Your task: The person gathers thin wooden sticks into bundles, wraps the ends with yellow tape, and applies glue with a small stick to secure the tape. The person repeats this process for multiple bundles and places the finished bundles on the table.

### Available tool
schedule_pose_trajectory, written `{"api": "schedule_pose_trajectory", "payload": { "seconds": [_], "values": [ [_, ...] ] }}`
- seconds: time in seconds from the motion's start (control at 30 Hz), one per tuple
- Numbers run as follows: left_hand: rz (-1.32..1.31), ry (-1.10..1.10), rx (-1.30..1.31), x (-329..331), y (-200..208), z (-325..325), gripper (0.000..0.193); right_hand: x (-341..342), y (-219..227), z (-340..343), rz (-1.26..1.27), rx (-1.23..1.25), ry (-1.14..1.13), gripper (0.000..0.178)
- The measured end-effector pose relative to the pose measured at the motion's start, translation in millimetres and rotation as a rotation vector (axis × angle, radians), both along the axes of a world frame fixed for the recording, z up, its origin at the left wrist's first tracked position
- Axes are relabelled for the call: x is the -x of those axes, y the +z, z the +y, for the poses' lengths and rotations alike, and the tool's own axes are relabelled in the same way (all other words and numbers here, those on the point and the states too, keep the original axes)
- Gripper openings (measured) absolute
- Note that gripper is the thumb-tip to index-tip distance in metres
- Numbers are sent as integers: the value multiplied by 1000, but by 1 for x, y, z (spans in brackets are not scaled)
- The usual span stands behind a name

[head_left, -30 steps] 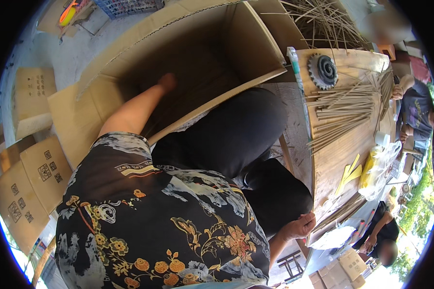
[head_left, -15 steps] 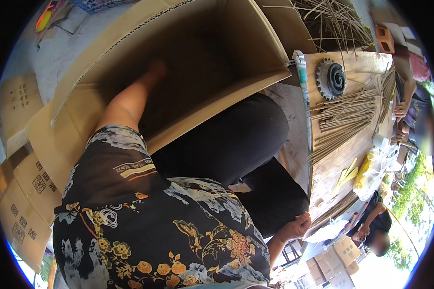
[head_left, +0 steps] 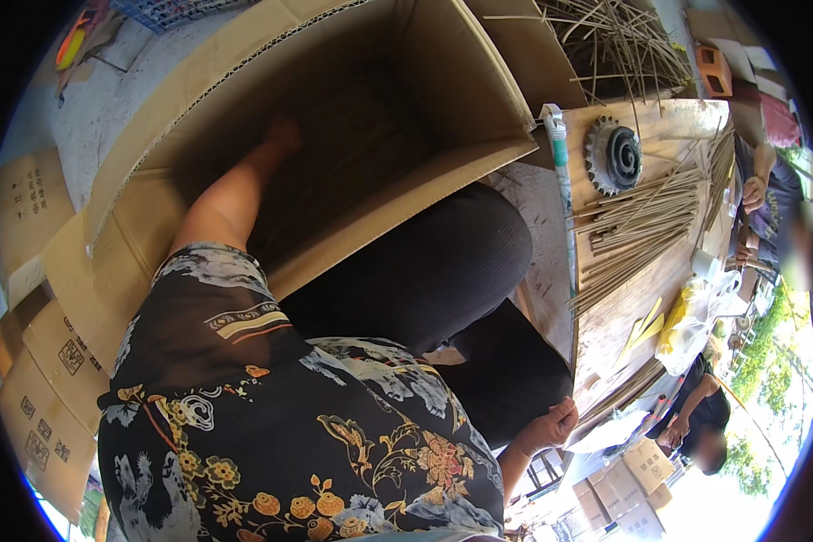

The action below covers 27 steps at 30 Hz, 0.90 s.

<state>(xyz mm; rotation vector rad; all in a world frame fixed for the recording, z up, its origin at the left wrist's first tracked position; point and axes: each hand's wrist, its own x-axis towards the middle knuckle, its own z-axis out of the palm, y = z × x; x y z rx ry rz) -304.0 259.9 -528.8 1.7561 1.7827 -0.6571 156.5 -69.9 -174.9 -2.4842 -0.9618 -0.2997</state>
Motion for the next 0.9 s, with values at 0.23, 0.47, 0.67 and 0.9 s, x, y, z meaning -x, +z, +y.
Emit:
{"api": "schedule_pose_trajectory", "payload": {
  "seconds": [0.23,0.47,0.67,0.9],
  "values": [
    [-112,118,-23,-9,23,-4,41,3,2,1,29,4,-22,24],
    [-244,150,-224,2,13,-15,35,4,3,3,33,8,-13,24],
    [-220,158,-216,2,32,-20,28,0,4,-2,9,37,-30,25],
    [-269,205,-335,-6,71,-26,26,0,2,-5,61,-44,-12,25]
  ]
}}
